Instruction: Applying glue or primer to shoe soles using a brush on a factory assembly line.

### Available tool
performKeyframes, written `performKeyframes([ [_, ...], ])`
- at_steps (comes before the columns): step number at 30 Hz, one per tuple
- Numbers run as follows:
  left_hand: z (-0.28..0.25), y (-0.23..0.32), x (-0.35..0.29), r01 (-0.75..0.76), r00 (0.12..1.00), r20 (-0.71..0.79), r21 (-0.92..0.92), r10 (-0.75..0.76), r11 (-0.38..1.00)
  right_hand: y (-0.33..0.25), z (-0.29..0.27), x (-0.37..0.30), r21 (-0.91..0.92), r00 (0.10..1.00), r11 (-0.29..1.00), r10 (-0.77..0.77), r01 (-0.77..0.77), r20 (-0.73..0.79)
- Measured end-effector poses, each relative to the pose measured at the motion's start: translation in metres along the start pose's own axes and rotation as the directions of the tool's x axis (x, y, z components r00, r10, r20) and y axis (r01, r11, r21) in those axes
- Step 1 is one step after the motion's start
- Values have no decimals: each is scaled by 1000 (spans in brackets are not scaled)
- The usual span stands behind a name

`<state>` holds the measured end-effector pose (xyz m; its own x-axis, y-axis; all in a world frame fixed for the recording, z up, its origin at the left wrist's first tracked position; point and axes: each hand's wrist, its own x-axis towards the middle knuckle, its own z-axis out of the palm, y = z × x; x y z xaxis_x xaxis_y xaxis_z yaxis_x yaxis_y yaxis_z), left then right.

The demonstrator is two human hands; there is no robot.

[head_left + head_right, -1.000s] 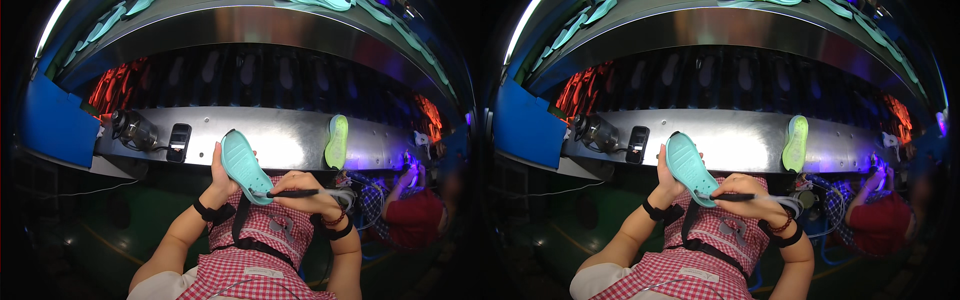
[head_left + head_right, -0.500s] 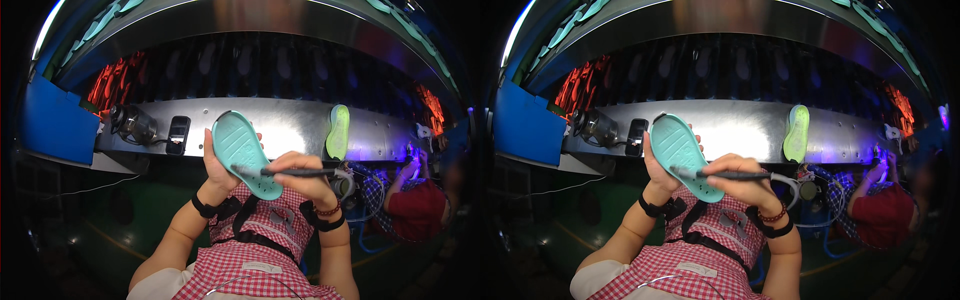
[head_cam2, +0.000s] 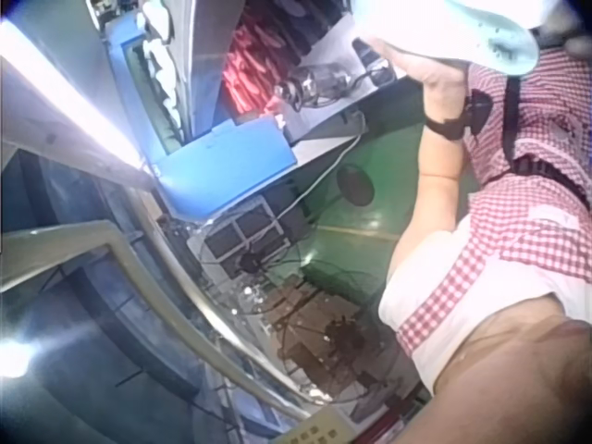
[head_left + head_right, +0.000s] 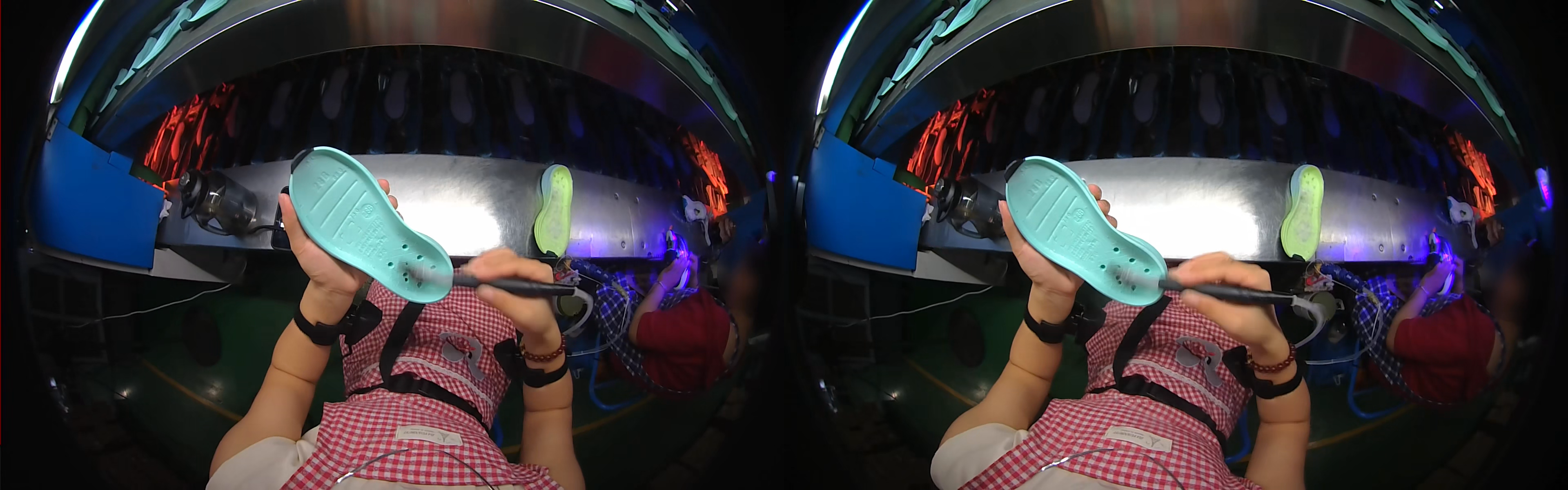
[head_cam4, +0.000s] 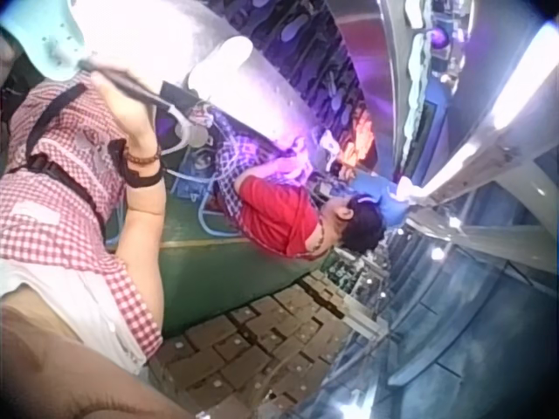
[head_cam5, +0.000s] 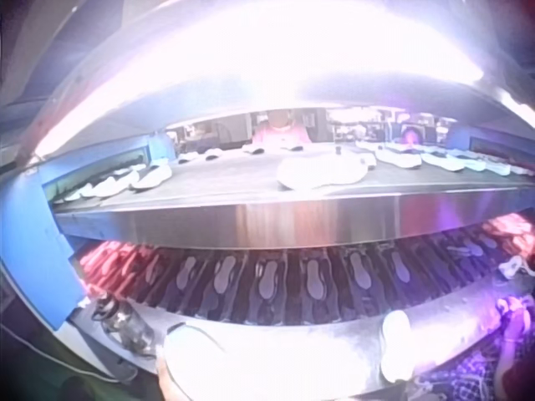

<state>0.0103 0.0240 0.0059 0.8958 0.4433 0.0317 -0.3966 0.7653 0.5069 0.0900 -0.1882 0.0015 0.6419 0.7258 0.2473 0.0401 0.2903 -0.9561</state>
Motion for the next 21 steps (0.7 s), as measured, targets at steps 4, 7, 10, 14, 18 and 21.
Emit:
performKeyframes([
  [4,-1,4,0,-8,997,82,-14,9,1000,5,2,0,-125,964,983,-104,137,245],
  [7,6,7,-1,13,992,122,25,-16,1000,16,-6,-1,293,992,956,-17,-21,127],
  [10,9,7,-2,122,992,49,-86,-118,989,23,2,-6,469,991,873,119,-136,67],
  [14,10,-23,-33,152,988,-5,-14,-152,988,19,24,-7,751,961,637,275,-174,-10],
  [18,-26,-41,-30,243,963,131,-33,-236,970,4,30,-7,487,959,843,280,-229,-34],
  [21,-31,-35,-28,293,955,50,-9,-292,956,-6,22,-5,93,987,985,135,-143,81],
])
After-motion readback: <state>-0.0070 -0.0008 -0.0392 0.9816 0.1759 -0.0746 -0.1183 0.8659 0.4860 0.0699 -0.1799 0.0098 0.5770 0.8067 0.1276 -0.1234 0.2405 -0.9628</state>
